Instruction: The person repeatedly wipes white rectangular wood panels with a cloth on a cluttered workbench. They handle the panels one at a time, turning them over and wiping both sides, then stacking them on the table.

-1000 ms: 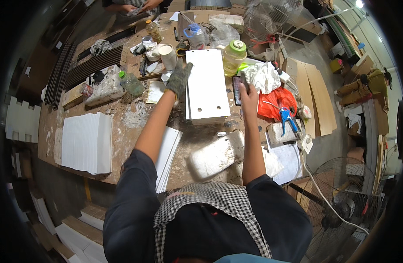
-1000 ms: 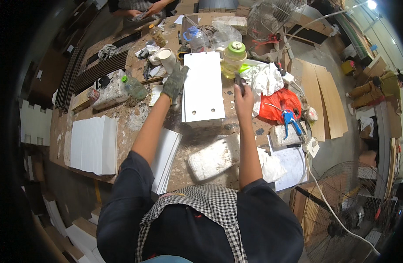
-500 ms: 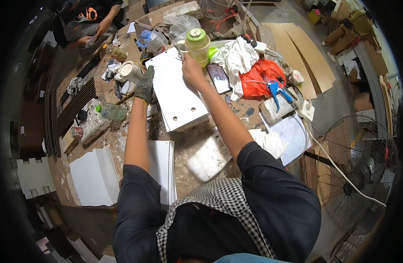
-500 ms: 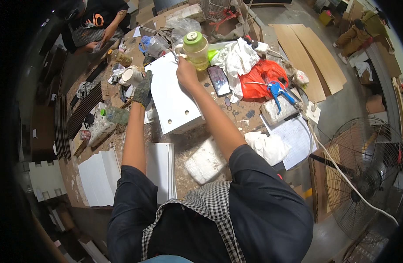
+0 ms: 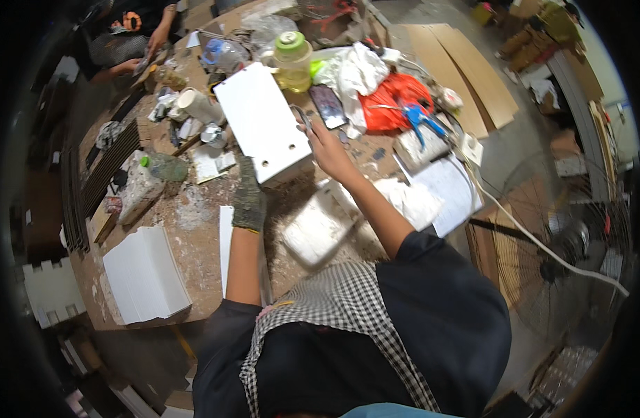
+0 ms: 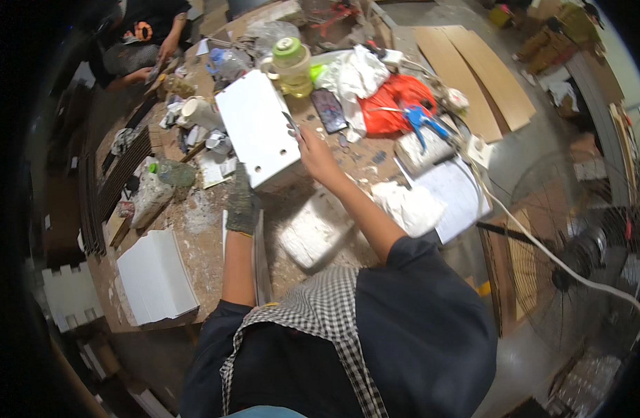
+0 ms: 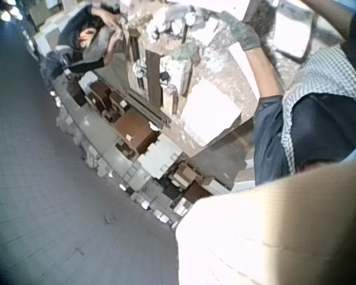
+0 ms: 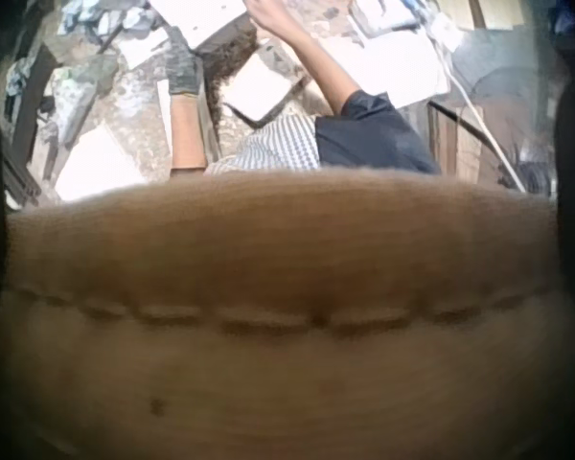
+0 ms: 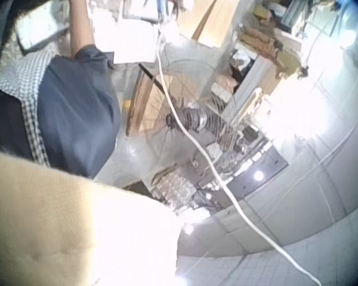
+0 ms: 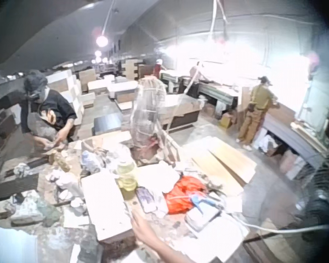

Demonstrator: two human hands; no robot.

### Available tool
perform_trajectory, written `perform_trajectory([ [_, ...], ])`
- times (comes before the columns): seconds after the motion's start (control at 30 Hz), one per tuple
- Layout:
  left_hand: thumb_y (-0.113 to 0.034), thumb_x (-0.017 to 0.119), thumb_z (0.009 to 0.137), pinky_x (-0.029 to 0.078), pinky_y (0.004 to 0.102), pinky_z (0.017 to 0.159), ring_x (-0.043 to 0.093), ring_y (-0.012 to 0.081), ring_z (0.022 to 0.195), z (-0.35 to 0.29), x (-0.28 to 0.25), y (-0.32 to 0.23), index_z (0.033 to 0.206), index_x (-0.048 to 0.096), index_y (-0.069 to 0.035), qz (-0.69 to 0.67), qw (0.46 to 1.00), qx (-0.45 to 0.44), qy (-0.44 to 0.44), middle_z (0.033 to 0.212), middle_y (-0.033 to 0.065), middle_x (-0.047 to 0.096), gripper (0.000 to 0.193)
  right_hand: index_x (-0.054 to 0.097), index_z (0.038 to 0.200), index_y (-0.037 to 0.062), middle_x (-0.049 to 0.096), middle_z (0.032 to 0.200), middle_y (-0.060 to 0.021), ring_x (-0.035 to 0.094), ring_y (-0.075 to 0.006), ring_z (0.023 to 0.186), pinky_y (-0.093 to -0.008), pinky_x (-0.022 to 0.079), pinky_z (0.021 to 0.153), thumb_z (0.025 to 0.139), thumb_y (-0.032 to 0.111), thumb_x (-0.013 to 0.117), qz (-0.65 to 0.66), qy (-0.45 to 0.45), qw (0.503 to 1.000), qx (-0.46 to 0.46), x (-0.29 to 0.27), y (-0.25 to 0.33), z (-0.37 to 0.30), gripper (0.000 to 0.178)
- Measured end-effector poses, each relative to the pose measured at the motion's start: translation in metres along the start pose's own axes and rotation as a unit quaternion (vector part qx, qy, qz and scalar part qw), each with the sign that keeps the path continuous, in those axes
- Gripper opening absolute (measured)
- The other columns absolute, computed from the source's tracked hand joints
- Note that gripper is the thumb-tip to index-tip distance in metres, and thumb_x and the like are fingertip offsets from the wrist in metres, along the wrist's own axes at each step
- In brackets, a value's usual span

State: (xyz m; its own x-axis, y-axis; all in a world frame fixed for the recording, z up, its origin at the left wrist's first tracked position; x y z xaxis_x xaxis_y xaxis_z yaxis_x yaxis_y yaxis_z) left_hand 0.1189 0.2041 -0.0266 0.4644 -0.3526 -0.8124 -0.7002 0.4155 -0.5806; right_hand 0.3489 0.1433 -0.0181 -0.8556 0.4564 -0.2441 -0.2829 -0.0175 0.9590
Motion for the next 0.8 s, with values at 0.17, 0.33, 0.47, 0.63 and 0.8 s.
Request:
perform_trajectory([
  [0.17, -0.007, 0.047, 0.098, 0.022, 0.0363, 0.123, 0.03, 0.0231, 0.148, -0.071, -0.012, 0.031, 0.158, 0.023, -0.004, -0.547, 0.823, 0.092, -0.122, 0.163, 0.0122, 0.026, 0.064, 0.061, 0.115, -0.0013, 0.055, 0.103, -0.0159, 0.053, -0.0308, 0.101, -0.0404, 0.042, 0.094, 0.095, 0.005, 0.049, -0.136, -0.235, 0.962, -0.017, -0.118, -0.052, -0.043, 0.023],
  [0.33, -0.052, 0.067, 0.09, 0.017, 0.0531, 0.122, 0.019, 0.0448, 0.149, -0.237, -0.017, 0.137, 0.157, 0.028, -0.008, 0.052, 0.947, -0.202, -0.244, 0.162, 0.0259, 0.022, 0.089, 0.069, 0.094, -0.0008, 0.065, 0.093, -0.0232, 0.062, -0.0408, 0.09, -0.0513, 0.047, 0.081, 0.089, 0.013, 0.058, -0.41, -0.361, 0.833, 0.085, -0.27, -0.133, -0.118, 0.018],
  [0.47, -0.069, 0.074, 0.071, 0.017, 0.0569, 0.121, 0.018, 0.0482, 0.149, -0.305, -0.002, 0.165, 0.158, 0.023, -0.006, 0.199, 0.918, -0.336, -0.069, 0.159, 0.0342, 0.019, 0.119, 0.075, 0.11, 0.0087, 0.072, 0.098, -0.0164, 0.068, -0.033, 0.09, -0.0429, 0.052, 0.084, 0.087, 0.027, 0.071, -0.33, -0.345, 0.856, 0.196, -0.329, -0.194, -0.141, 0.029],
  [0.63, -0.07, 0.079, 0.064, 0.011, 0.0597, 0.121, 0.014, 0.0467, 0.15, -0.313, -0.016, 0.12, 0.16, 0.013, -0.009, 0.205, 0.926, -0.316, -0.005, 0.16, 0.0336, 0.015, 0.132, 0.075, 0.114, 0.0147, 0.071, 0.101, -0.016, 0.067, -0.0327, 0.094, -0.0419, 0.051, 0.085, 0.086, 0.036, 0.073, -0.455, -0.296, 0.815, 0.202, -0.311, -0.158, -0.126, 0.035],
  [0.8, -0.059, 0.084, 0.064, 0.015, 0.058, 0.121, 0.015, 0.0496, 0.148, -0.305, -0.015, 0.112, 0.16, 0.012, -0.013, 0.178, 0.933, -0.314, 0.005, 0.158, 0.0343, 0.017, 0.129, 0.073, 0.116, 0.0136, 0.067, 0.107, -0.017, 0.063, -0.0353, 0.105, -0.0471, 0.048, 0.092, 0.086, 0.038, 0.073, -0.49, -0.259, 0.832, 0.035, -0.259, -0.1, -0.15, 0.039],
])
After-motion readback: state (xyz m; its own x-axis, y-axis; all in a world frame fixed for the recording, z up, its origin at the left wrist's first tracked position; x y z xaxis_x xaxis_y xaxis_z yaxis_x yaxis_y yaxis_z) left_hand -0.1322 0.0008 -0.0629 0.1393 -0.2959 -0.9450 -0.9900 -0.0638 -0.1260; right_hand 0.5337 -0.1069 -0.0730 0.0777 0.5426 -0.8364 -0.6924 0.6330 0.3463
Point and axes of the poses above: each hand's wrist, its own z-axis towards the middle knuckle, its own x-axis out of the palm, y = z × x, the point moved 8 cm from there along z, towards the middle knuckle
